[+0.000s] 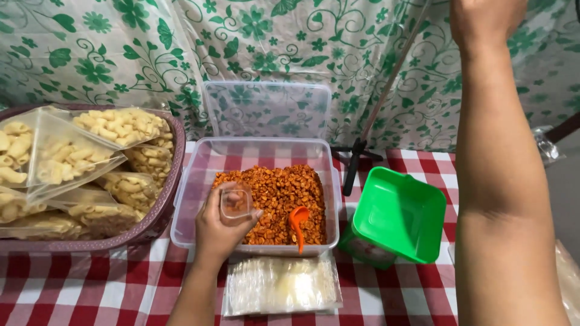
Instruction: Packing spicy snacks from a large container into small individual plastic bags using a scoop and spoon
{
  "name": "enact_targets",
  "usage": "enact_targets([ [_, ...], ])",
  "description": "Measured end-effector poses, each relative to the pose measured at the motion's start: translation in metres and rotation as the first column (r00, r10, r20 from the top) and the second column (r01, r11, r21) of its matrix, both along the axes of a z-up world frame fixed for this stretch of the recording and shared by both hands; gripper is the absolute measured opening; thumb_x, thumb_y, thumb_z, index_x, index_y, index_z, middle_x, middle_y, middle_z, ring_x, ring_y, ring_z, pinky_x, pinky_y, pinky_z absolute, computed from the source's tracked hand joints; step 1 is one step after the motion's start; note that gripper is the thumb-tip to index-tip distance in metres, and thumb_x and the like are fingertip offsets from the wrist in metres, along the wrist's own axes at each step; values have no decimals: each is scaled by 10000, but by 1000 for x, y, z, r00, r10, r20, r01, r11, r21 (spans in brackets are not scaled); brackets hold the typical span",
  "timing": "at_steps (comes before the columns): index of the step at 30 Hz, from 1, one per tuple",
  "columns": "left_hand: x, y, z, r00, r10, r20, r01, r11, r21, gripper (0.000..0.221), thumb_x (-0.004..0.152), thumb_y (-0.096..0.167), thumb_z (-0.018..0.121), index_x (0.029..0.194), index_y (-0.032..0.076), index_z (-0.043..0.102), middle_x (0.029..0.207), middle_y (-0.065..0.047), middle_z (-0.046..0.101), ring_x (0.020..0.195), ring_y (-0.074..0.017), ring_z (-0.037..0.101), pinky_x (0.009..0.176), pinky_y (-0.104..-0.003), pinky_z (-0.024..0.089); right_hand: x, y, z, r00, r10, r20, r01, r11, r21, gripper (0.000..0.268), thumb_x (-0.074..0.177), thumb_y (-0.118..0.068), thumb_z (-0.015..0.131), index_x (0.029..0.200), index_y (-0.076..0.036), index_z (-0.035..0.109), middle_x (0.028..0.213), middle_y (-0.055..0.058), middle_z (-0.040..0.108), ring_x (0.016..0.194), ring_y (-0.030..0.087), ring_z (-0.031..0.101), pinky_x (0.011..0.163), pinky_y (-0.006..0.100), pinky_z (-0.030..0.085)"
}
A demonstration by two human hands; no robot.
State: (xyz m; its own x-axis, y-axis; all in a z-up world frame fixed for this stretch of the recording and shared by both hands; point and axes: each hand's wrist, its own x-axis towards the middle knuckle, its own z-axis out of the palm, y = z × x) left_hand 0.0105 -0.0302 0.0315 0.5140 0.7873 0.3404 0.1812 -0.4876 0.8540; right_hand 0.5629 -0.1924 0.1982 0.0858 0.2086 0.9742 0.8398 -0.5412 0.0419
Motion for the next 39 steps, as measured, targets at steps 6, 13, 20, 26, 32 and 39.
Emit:
enact_targets([
  [6,1,3,-5,999,-27,-41,28,1000,1,799,556,399,972,1273,221,669,983,-72,771,1075,-368,702,939,-537,534,-114,-40,-4,998,6,-60,-8,999,-31,522,1203,-563,884,1133,-136,591,711,-65,693,670,237,761,615,350,589],
  [13,-8,13,-6,997,-74,-12,74,996,-43,771,578,433,958,1261,244,655,1000,-60,765,1099,-363,693,955,-531,531,-342,-72,-73,713,356,-604,-641,679,-357,580,758,-333,898,1228,-90,661,1128,135,678,1107,381,640,952,488,516],
  [20,-8,16,-16,993,-117,-6,117,992,-47,787,585,471,958,1272,253,641,1033,-95,767,1115,-398,686,956,-539,536,-407,-58,-104,518,234,-823,-843,302,-444,615,846,-294,809,1359,-22,605,1161,261,685,1094,496,629,932,578,517],
  [26,-1,25,-24,987,-153,-52,147,984,-103,783,572,503,949,1265,316,636,1035,-28,760,1106,-340,701,961,-522,555,-404,-42,-114,436,291,-852,-876,355,-327,153,919,-240,750,983,-104,722,945,115,720,875,380,720,781,445,574],
  [32,-5,20,-14,989,-150,15,150,986,-72,787,588,483,943,1275,276,620,1030,-44,759,1081,-357,707,931,-548,565,-383,-10,-176,582,139,-801,-687,612,-392,156,971,-284,635,1087,-196,578,806,53,685,771,305,729,701,410,581],
  [39,-10,16,-13,988,-139,65,143,988,-52,794,605,479,940,1289,236,619,1029,-65,757,1089,-370,703,926,-564,558,-374,27,-175,610,239,-755,-641,709,-294,188,914,-161,675,1098,-122,663,873,141,704,858,400,716,782,476,568],
])
